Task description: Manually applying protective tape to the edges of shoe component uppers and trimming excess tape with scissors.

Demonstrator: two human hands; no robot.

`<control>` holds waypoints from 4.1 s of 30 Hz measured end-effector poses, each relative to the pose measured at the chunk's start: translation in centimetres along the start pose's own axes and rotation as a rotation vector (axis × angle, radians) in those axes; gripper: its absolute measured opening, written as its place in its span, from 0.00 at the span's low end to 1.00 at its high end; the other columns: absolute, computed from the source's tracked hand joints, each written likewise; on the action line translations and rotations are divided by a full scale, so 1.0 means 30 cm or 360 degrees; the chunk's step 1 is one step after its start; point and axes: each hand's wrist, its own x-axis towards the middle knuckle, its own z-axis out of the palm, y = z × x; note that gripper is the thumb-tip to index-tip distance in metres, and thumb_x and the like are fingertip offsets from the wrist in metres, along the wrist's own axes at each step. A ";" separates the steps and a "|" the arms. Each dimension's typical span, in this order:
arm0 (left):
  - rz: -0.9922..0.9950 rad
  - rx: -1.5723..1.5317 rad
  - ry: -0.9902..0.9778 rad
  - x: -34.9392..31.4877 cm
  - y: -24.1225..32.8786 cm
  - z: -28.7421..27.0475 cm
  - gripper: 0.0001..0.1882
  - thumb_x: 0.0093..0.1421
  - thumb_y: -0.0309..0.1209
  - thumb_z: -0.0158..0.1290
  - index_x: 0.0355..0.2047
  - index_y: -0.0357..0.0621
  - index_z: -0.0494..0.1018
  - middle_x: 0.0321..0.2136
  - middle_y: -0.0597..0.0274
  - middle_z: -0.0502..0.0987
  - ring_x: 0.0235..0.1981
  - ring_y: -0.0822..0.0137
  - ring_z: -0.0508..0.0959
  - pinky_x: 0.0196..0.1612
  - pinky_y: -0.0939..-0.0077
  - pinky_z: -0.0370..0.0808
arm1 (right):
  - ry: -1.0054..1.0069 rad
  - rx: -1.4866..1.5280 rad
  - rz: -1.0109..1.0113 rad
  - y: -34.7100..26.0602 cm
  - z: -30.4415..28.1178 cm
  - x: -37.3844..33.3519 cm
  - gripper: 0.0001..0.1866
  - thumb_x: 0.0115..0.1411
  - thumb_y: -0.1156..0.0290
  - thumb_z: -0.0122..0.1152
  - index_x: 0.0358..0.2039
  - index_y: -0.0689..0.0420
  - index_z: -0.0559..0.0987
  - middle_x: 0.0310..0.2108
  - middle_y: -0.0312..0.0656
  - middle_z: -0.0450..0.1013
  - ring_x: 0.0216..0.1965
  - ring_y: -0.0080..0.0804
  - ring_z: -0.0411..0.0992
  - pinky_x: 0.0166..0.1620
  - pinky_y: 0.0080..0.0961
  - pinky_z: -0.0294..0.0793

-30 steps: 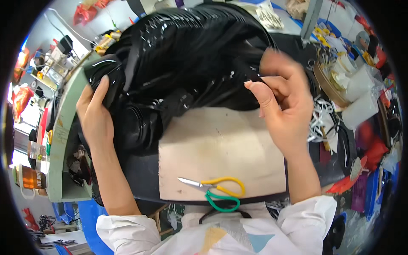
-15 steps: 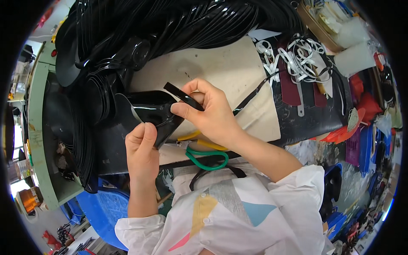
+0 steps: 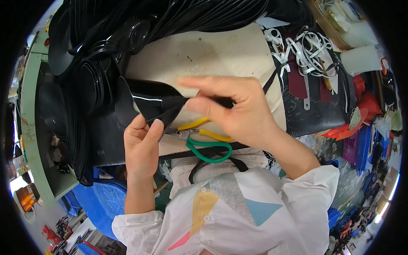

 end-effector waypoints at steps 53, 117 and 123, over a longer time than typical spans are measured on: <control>0.0260 -0.0127 0.0036 -0.107 -0.025 -0.109 0.14 0.64 0.29 0.43 0.42 0.29 0.69 0.42 0.52 0.74 0.44 0.66 0.73 0.51 0.73 0.67 | -0.0538 0.0093 0.0216 0.043 0.073 0.069 0.09 0.48 0.70 0.64 0.26 0.63 0.79 0.22 0.41 0.75 0.24 0.22 0.71 0.26 0.20 0.68; 0.0268 -0.0499 0.0359 -0.125 0.022 -0.048 0.16 0.54 0.24 0.50 0.44 0.37 0.69 0.38 0.58 0.76 0.39 0.65 0.77 0.43 0.71 0.73 | -0.0291 -0.0783 -0.0487 0.113 0.114 -0.169 0.35 0.29 0.46 0.75 0.20 0.60 0.64 0.18 0.43 0.61 0.16 0.39 0.61 0.19 0.29 0.63; 0.0131 -0.0137 0.0477 -0.161 0.087 -0.050 0.12 0.49 0.20 0.59 0.35 0.35 0.73 0.34 0.64 0.75 0.33 0.76 0.73 0.37 0.80 0.70 | -0.0309 -0.0891 -0.0422 0.129 0.107 -0.164 0.32 0.31 0.48 0.75 0.16 0.60 0.64 0.16 0.42 0.61 0.15 0.38 0.61 0.18 0.28 0.62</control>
